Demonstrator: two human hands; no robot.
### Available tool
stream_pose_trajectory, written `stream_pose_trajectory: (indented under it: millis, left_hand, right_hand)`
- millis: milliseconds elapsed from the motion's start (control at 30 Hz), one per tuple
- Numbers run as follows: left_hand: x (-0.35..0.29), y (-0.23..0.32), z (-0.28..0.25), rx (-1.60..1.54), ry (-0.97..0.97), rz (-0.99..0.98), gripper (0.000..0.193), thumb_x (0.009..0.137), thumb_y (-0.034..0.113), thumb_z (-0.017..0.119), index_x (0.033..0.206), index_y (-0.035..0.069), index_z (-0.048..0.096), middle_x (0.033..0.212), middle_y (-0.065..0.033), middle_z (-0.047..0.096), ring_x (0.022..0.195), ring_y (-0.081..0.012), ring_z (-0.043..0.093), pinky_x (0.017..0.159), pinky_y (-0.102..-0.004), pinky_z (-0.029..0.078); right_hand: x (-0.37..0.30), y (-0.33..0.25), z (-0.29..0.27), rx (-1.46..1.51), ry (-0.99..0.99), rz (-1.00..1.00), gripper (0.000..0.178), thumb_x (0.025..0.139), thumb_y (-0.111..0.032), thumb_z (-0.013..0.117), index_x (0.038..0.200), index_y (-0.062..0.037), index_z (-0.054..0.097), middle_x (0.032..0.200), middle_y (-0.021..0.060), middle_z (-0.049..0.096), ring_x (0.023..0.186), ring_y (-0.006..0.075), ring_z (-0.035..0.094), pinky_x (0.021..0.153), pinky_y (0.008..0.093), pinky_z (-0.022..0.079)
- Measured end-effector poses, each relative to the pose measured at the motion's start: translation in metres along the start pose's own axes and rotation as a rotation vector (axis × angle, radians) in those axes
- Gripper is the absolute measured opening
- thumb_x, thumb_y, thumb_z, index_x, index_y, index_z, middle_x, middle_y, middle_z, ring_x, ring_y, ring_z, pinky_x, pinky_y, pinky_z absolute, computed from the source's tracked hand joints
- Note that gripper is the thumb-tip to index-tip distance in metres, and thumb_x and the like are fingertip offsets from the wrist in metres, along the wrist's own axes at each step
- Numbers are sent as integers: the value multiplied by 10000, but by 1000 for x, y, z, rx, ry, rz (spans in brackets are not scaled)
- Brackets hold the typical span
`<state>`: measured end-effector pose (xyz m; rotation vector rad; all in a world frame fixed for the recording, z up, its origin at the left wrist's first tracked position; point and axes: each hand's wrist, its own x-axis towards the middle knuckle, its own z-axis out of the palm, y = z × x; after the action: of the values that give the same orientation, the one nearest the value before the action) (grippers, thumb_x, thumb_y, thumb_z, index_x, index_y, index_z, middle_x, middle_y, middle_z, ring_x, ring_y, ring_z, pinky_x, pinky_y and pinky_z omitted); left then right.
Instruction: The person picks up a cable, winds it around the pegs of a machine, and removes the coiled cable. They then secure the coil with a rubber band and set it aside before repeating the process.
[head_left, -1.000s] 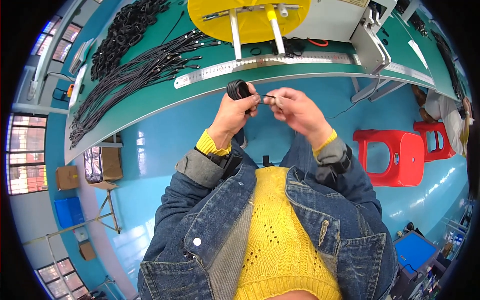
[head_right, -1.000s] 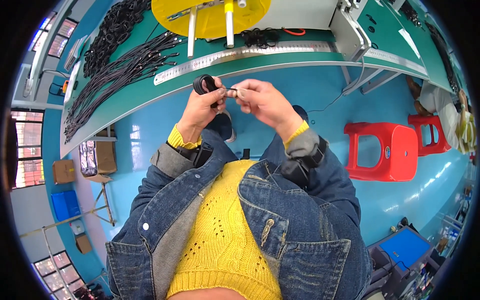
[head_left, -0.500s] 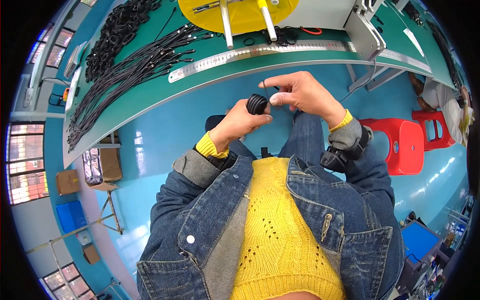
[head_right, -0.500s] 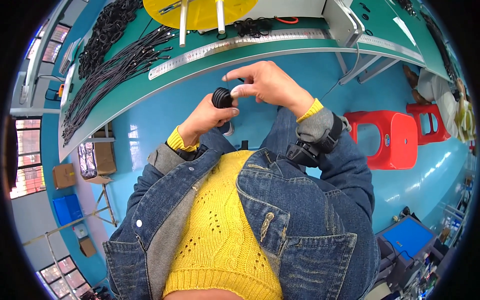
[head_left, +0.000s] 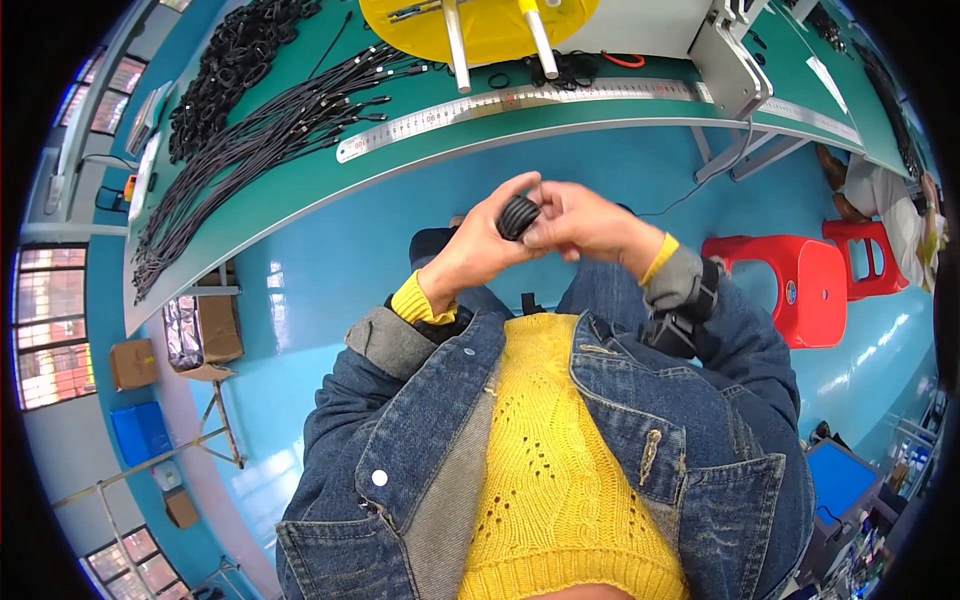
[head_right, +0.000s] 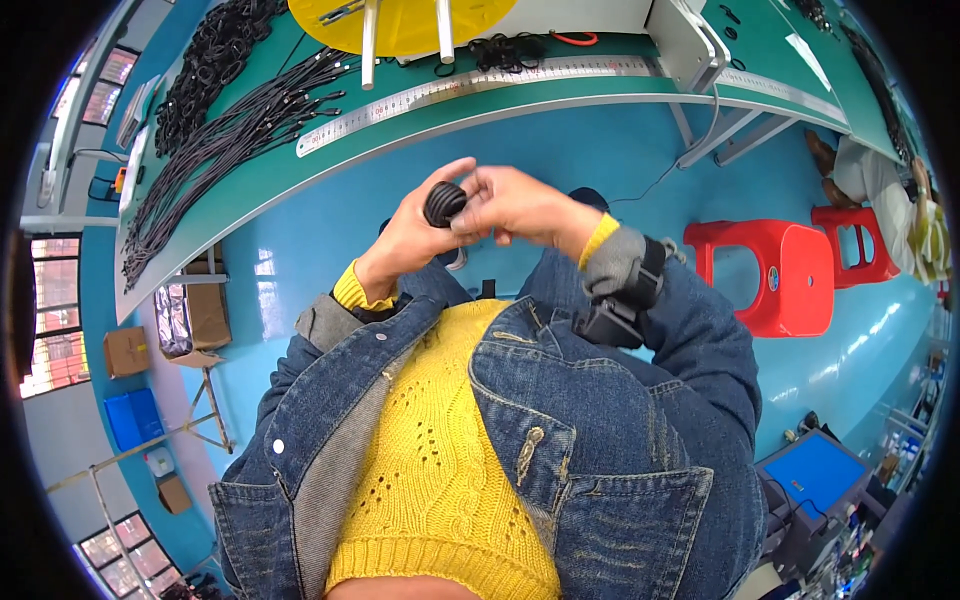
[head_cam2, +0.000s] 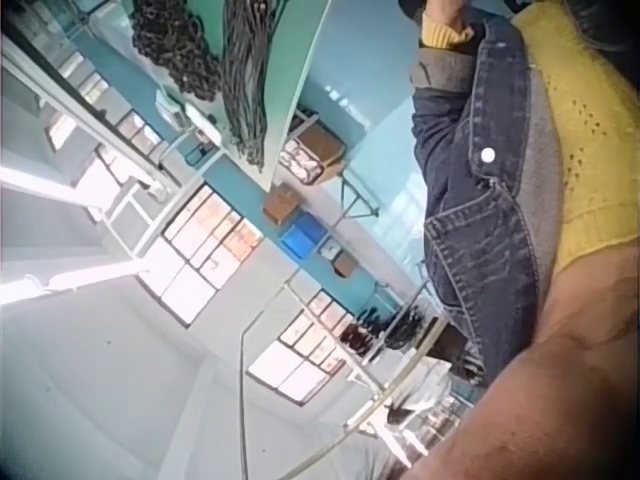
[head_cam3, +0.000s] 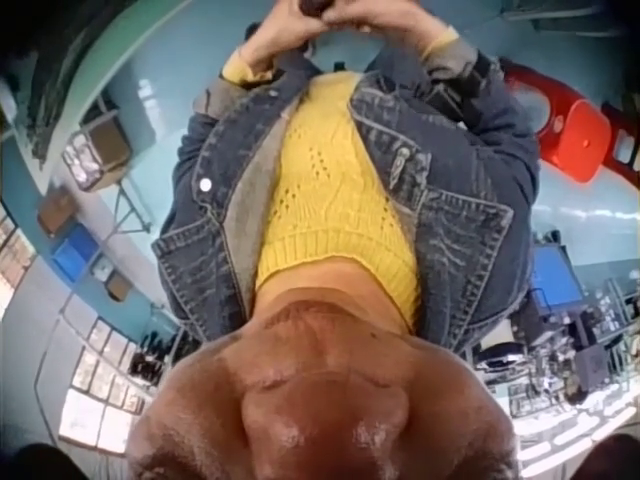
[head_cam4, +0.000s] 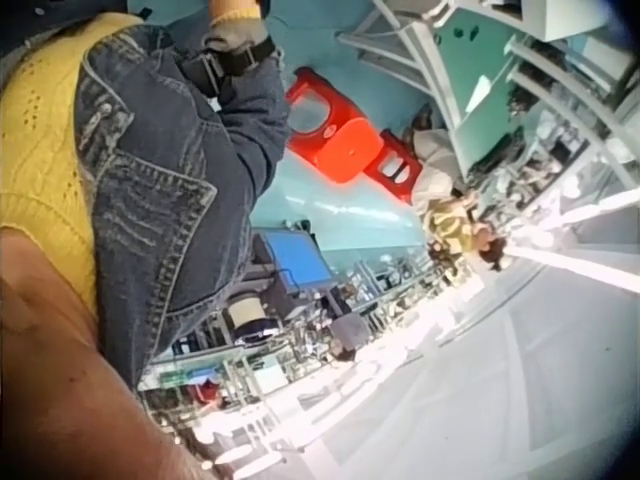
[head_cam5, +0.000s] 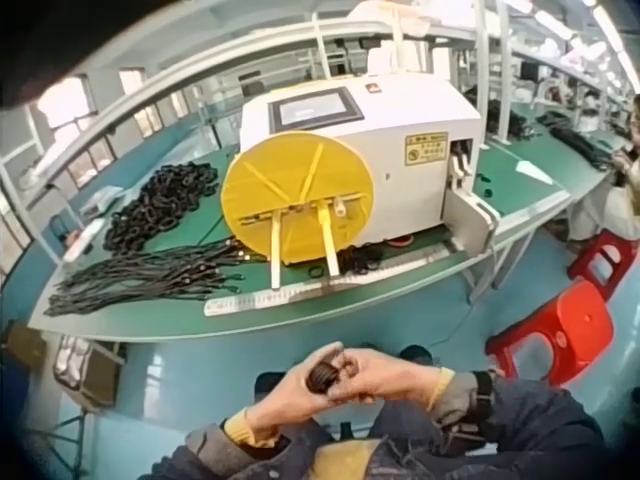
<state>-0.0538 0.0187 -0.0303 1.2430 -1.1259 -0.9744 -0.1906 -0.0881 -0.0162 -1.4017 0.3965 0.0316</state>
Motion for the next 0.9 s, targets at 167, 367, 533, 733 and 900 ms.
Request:
stream_pose_trajectory:
  millis: [167, 367, 533, 733, 900]
  left_hand:
    - [-7, 16, -15, -123, -179, -372, 317, 694, 37, 687, 981, 25, 553, 772, -12, 582, 574, -73, 509, 482, -217, 377]
    - [-5, 12, 3, 157, -259, -271, 262, 688, 48, 697, 920, 17, 580, 675, 14, 546, 586, -81, 507, 483, -221, 400]
    - [-6, -28, -5, 541, -144, 79, 240, 733, 40, 621, 961, 51, 548, 652, -2, 508, 561, -85, 471, 473, -228, 372]
    - [-12, -20, -32, -732, -233, -714, 289, 834, 308, 570, 928, 35, 547, 705, -89, 554, 650, -157, 541, 537, -280, 458]
    - [-20, 3, -47, -1012, -37, -712, 430, 860, 468, 503, 885, 39, 519, 725, -113, 537, 506, -112, 452, 415, -211, 396]
  right_hand:
    - [-6, 11, 9, 489, 239, 36, 248, 810, -273, 610, 864, -50, 517, 623, 25, 549, 510, 90, 516, 393, 219, 380]
    - [6, -18, 23, -1069, 465, -339, 349, 845, -354, 529, 849, -6, 528, 611, 152, 576, 525, 282, 574, 455, 367, 428]
    - [19, -11, 36, -1022, 455, -245, 452, 839, -408, 509, 841, 43, 542, 711, 241, 603, 656, 405, 594, 592, 463, 471]
    - [24, -1, 7, -320, 463, -62, 425, 866, -426, 498, 839, -6, 559, 557, 90, 533, 454, 188, 508, 436, 308, 382]
    - [20, 32, -7, -171, 354, 134, 408, 874, -419, 498, 774, -28, 554, 523, 9, 482, 424, 74, 423, 400, 235, 329]
